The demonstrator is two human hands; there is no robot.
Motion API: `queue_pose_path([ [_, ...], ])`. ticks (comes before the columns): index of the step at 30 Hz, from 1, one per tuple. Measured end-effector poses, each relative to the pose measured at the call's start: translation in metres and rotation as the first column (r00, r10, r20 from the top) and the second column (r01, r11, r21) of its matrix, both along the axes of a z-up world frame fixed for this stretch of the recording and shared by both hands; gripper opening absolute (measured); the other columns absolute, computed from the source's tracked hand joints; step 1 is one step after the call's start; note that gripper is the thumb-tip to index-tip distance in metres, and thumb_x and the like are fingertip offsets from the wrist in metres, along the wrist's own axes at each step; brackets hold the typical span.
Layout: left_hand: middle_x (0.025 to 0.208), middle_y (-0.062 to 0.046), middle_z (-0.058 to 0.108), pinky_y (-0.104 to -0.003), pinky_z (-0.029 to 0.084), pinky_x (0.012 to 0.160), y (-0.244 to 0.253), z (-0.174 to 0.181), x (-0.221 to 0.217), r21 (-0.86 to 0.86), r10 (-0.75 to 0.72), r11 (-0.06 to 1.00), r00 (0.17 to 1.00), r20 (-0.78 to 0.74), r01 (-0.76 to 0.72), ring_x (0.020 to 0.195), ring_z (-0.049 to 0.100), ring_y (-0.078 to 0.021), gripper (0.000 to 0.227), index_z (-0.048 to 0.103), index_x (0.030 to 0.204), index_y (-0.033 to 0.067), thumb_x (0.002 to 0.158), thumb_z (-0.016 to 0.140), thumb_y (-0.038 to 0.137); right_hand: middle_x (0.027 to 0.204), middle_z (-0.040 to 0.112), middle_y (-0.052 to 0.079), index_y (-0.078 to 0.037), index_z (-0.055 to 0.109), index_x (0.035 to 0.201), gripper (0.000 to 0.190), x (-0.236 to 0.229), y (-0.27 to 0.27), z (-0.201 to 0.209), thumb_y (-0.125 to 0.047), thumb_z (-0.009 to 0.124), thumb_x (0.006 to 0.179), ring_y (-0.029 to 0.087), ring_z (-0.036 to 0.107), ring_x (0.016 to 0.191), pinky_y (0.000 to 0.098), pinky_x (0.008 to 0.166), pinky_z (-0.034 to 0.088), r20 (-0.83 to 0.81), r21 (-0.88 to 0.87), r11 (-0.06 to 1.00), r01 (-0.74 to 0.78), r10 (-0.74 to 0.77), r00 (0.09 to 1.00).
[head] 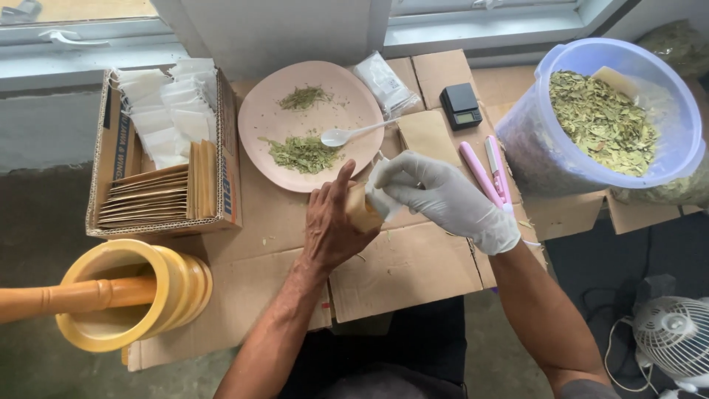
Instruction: Packaging dried tea leaves into small paper pouches and sealing them with a handheld heat sealer
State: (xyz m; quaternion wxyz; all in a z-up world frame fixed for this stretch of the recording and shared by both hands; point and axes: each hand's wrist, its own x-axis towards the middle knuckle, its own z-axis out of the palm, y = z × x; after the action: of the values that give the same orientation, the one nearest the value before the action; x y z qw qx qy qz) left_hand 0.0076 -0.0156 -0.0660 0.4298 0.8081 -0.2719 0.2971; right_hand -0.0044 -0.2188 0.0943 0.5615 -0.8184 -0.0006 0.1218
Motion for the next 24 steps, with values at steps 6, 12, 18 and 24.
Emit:
queue_pose_path([
  [6,0.120,-0.015,0.077,-0.046,0.054,0.093,-0.003,-0.007,0.005,-0.017,0.055,0.998,0.998,-0.031,-0.055,0.105,0.073,-0.0336,0.129,0.042,0.172,0.0058,0.061,0.103,0.037,0.098,0.075,0.004,-0.026,0.064,0.162,0.062,0.008,0.008,-0.025,-0.002,0.074,0.106,0.012,0.071,0.087,0.0272,0.067,0.070,0.196,0.073,0.997,-0.015,0.001,0.981],
  [12,0.121,-0.015,0.076,-0.048,0.051,0.094,0.003,-0.003,0.005,-0.009,0.154,0.988,0.988,-0.034,-0.154,0.107,0.071,-0.0346,0.128,0.045,0.170,0.0061,0.061,0.103,0.041,0.117,0.071,0.009,-0.030,0.026,0.182,0.098,0.014,0.006,-0.053,0.002,0.076,0.104,0.018,0.069,0.105,0.0344,0.082,0.067,0.244,0.070,0.997,0.035,-0.052,0.968],
  [18,0.123,-0.017,0.075,-0.050,0.050,0.096,0.002,-0.004,0.005,-0.008,0.133,0.991,0.991,-0.022,-0.133,0.109,0.070,-0.0373,0.130,0.040,0.173,0.0085,0.063,0.102,0.039,0.126,0.083,0.007,-0.020,0.075,0.139,0.046,0.021,0.007,-0.043,-0.024,0.090,0.096,0.022,0.076,0.126,0.0472,0.105,0.061,0.043,-0.085,0.986,0.142,-0.139,0.989],
  [24,0.122,-0.017,0.075,-0.050,0.049,0.095,0.003,-0.011,0.007,-0.003,0.163,0.987,0.987,-0.008,-0.163,0.109,0.069,-0.0370,0.130,0.041,0.173,0.0077,0.063,0.102,0.041,0.108,0.076,0.013,-0.002,0.071,0.119,0.031,0.020,0.013,-0.039,-0.006,0.088,0.093,0.019,0.078,0.095,0.0304,0.076,0.073,-0.087,0.131,0.976,0.172,-0.161,0.983],
])
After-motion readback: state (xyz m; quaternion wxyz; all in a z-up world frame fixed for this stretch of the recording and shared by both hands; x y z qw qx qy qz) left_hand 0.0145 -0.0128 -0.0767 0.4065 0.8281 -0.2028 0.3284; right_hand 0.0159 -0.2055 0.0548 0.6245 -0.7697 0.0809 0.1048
